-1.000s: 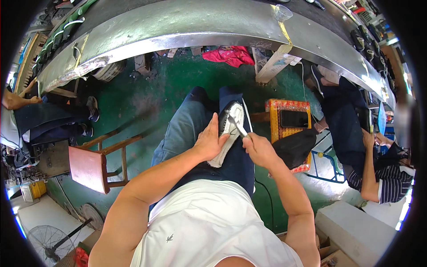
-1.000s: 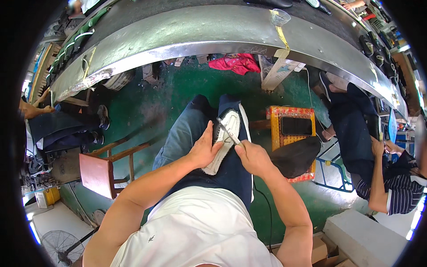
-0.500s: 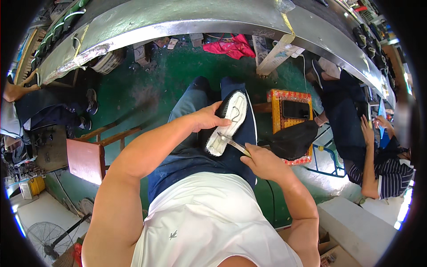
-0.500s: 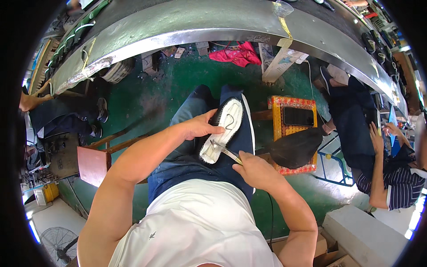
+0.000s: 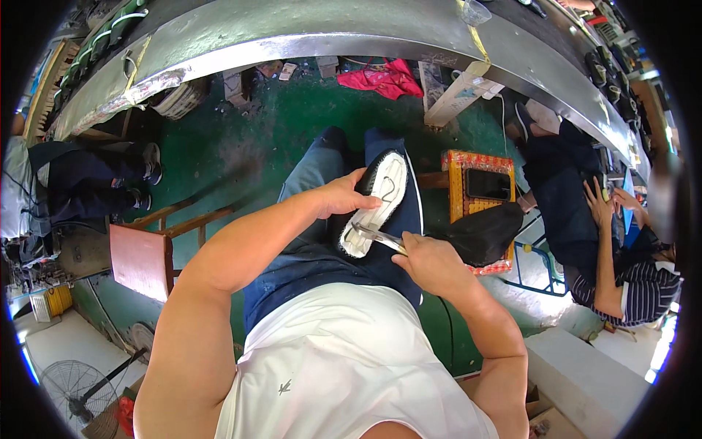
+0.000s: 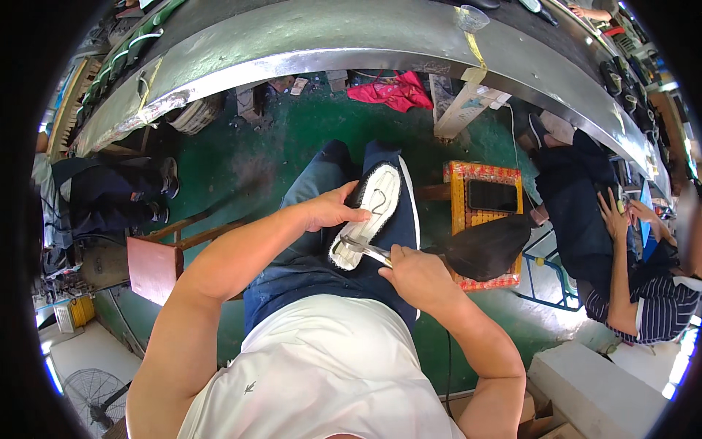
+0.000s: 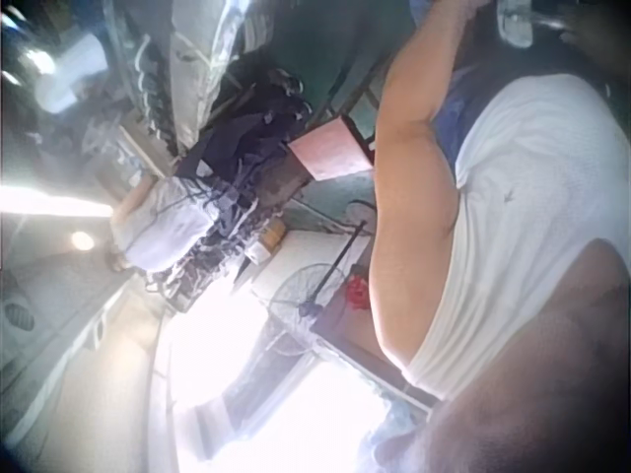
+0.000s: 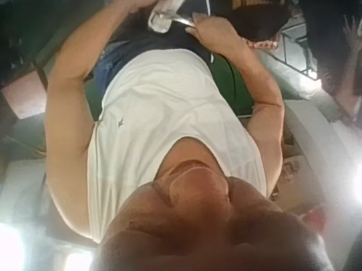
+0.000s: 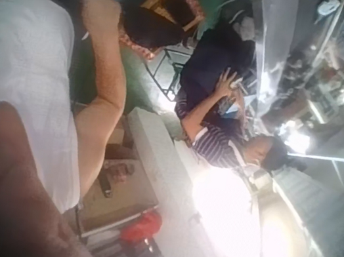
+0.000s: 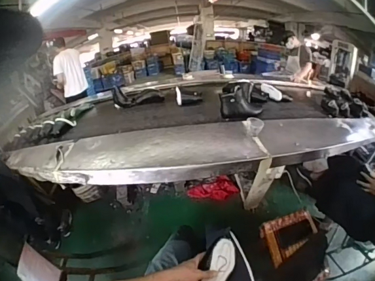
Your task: Manually lasting shoes by pulling material over the last with pliers and securing it.
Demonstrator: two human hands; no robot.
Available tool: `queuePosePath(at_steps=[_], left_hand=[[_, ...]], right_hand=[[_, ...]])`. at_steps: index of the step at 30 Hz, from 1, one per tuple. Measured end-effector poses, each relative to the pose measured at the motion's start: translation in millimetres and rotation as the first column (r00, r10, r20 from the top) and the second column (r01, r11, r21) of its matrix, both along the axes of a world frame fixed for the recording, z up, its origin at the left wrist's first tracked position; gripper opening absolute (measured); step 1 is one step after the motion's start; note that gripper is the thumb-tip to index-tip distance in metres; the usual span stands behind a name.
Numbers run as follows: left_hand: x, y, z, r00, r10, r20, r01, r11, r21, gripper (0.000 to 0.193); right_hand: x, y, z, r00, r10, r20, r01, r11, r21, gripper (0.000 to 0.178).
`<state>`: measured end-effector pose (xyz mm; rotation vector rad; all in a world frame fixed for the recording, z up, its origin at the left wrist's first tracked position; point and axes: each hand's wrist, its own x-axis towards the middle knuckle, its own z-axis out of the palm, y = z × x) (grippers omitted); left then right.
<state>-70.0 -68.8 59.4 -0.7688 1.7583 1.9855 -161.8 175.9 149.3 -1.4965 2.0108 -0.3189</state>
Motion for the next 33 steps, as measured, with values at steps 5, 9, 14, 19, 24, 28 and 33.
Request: queuePosePath(at_steps=[5,9,14,19,24,28,33], left_hand=[[-0.9,-2.5,-4.2,0.999,0.015,-0.03,-0.016,0.999,-0.039,0.099],[2.9,-5.9,-18.1,0.995,0.001,-0.101,-0.025,0.972,-0.236,0.095],[7.8,12.2,5.5,0.995,-0.093,-0.039,0.067,0.896,-0.439,0.094],[44.8,53.0,-21.9,0.941,-0.134,-0.311,-0.087,0.792,-0.604,0.097],[73.4,73.7,-39.2,0.927,-0.149,-0.344,-0.105,0.778,-0.62,0.097],[61.9,77.5,-27.5,0.954,-0.006,-0.301,-0.173,0.809,-0.562,0.096],[66.0,78.8,-28.8,0.961,-0.026,-0.276,-0.159,0.763,-0.626,0.103]], right_hand=[[0.4,8.4,-39.2,1.0,-0.021,-0.014,0.02,0.996,-0.092,0.039],[19.3,17.2,-68.3,0.99,-0.137,0.029,0.14,0.953,-0.27,0.037],[43.6,52.7,-44.6,0.971,-0.239,0.017,0.239,0.962,-0.135,0.035],[31.0,59.9,-35.8,0.902,-0.35,0.254,0.318,0.935,0.159,0.037],[15.6,73.4,-35.3,0.906,-0.273,0.324,0.24,0.961,0.139,0.04],[2.2,67.2,-13.8,0.705,-0.515,0.488,0.284,0.835,0.471,0.041],[25.5,40.0,-42.8,0.885,-0.362,0.292,0.394,0.917,-0.058,0.035]])
